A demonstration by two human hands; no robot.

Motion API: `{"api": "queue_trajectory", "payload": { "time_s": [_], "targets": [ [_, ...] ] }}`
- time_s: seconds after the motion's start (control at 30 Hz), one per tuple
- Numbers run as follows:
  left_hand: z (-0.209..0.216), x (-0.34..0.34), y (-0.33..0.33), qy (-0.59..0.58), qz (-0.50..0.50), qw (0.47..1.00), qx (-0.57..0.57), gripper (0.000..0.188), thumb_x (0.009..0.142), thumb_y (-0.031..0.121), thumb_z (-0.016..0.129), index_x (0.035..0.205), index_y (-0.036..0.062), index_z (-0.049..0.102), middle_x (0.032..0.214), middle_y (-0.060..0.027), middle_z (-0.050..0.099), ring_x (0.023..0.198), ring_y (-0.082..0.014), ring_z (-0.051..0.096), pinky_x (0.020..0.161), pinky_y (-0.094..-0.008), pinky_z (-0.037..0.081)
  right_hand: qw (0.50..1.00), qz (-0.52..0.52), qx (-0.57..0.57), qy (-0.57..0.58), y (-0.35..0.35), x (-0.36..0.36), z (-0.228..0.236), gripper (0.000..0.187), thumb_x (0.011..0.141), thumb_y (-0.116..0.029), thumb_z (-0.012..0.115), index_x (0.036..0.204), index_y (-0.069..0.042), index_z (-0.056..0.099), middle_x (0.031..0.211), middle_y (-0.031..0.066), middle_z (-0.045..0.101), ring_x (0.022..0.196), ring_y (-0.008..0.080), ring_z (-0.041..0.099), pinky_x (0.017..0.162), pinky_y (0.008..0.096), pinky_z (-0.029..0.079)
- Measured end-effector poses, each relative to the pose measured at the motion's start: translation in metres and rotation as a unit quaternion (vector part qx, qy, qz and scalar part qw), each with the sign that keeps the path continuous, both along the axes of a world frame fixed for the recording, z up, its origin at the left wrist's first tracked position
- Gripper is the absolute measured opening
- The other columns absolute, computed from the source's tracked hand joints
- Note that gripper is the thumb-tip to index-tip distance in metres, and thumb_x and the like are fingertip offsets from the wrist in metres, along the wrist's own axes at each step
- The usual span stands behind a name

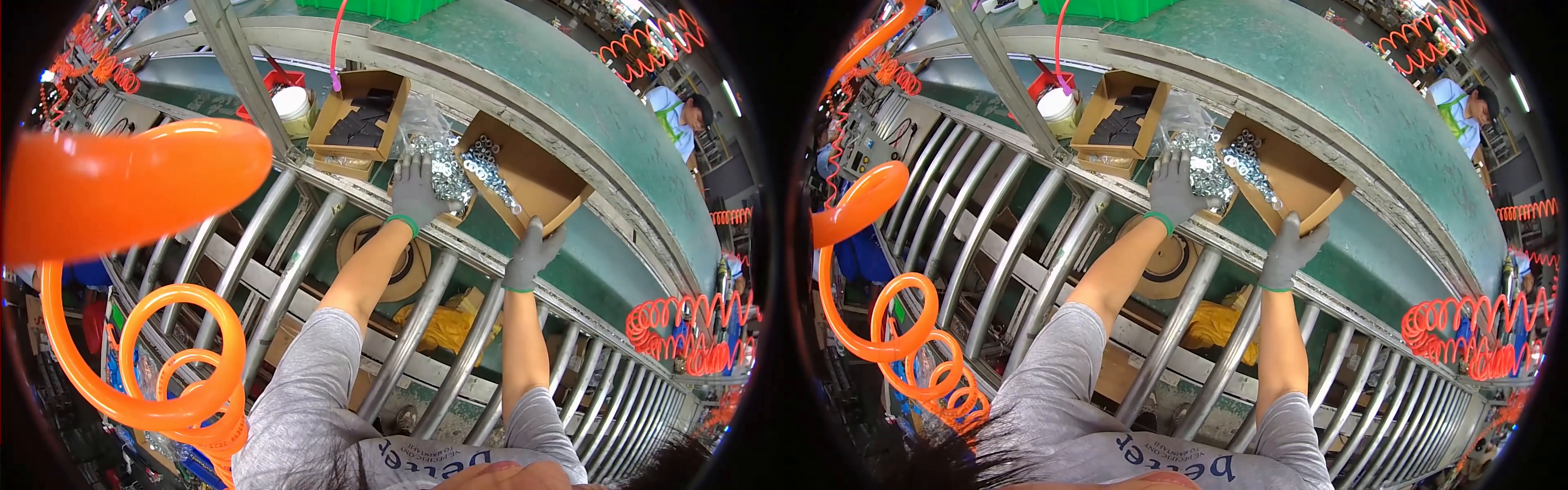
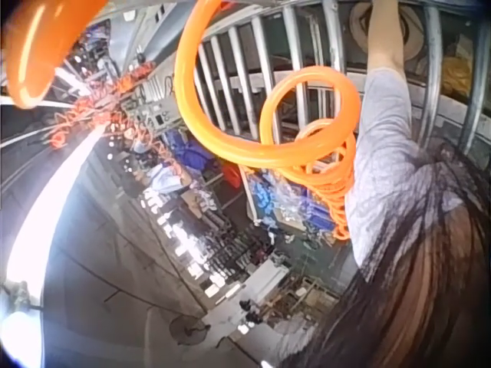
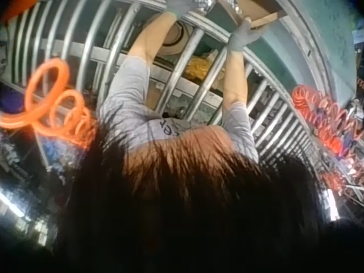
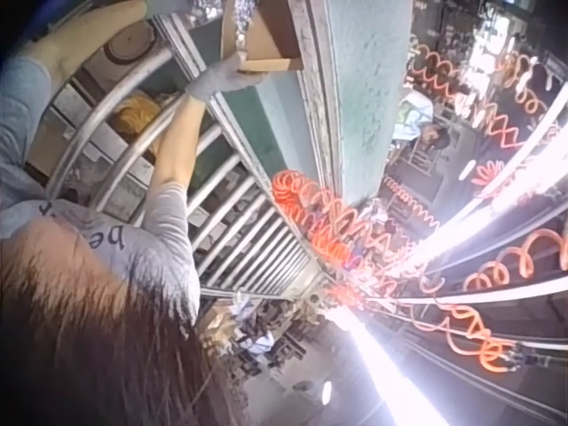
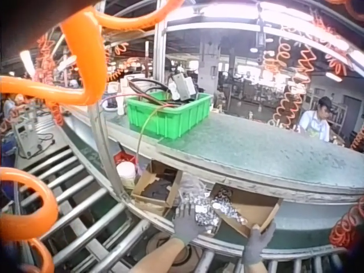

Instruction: Collect parts from a conveyor and a storage bin, then use a power screwdriver to assemble components.

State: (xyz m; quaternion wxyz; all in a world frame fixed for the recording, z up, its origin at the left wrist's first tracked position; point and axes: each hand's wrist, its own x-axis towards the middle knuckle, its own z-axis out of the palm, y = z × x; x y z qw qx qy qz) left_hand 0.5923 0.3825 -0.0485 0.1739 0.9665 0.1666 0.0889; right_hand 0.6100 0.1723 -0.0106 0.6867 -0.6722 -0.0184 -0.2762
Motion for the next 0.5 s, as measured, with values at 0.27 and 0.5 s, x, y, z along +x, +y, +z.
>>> {"api": "queue_trajectory", "payload": {
  "time_s": [0.27,0.5],
  "targets": [
    [-0.010,0.000,0.001,-0.055,0.000,0.998,0.007,0.118,0.062,0.073,0.064,0.144,0.0004,0.020,0.148,-0.0164,0.029,0.141,-0.0321,0.015,0.116,-0.0416,0.009,0.999,0.002,-0.029,-0.021,-0.008,-0.004,0.001,0.040,0.084,-0.008,0.055,0.120,0.005,0.045,0.105,0.0115,0.055,0.092,0.0163,0.052,0.085,0.0300,0.043],
    [-0.027,0.003,0.005,-0.115,-0.017,0.993,-0.004,0.101,0.068,0.069,0.062,0.141,0.0071,0.031,0.143,-0.0174,0.034,0.138,-0.0354,0.023,0.115,-0.0450,0.013,0.999,0.015,-0.025,0.016,-0.012,-0.003,0.000,0.049,0.085,-0.006,0.054,0.128,0.008,0.037,0.118,0.0174,0.049,0.106,0.0218,0.049,0.096,0.0331,0.038]
  ]
}}
